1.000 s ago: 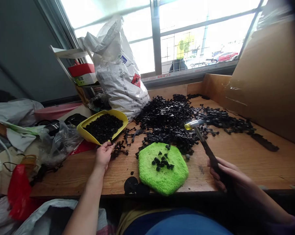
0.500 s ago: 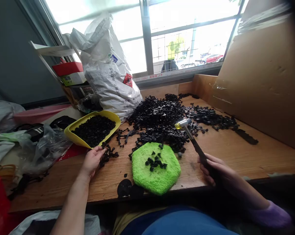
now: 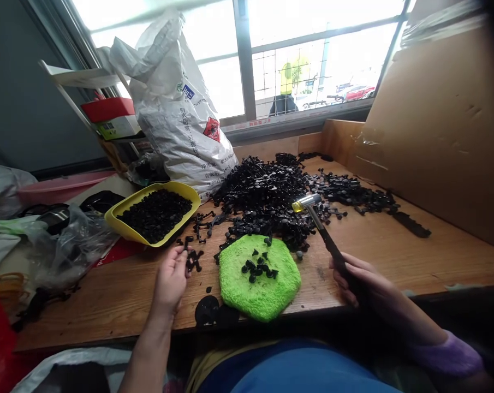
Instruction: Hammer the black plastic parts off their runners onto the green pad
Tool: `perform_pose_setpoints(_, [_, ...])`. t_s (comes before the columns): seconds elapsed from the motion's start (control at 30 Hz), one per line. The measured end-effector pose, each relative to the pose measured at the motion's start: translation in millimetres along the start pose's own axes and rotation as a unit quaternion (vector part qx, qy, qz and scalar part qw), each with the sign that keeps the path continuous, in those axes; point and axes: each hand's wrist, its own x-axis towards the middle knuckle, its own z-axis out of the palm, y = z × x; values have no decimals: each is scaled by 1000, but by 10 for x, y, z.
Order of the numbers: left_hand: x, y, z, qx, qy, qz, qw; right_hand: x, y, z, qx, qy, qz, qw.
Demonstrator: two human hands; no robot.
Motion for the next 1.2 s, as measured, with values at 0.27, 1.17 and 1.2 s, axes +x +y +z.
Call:
perform_pose_setpoints(0.27, [-250, 35, 306, 203, -124, 123, 964, 9, 5, -21, 4, -6, -8, 1000])
perform_pose_setpoints(1.17, [-195, 181, 666, -95, -162, -204, 961, 5, 22, -49, -20, -31, -14, 999])
perform_pose_setpoints(1.2, [-200, 183, 671, -87, -167, -198, 962, 10, 29, -51, -26, -32, -14, 999])
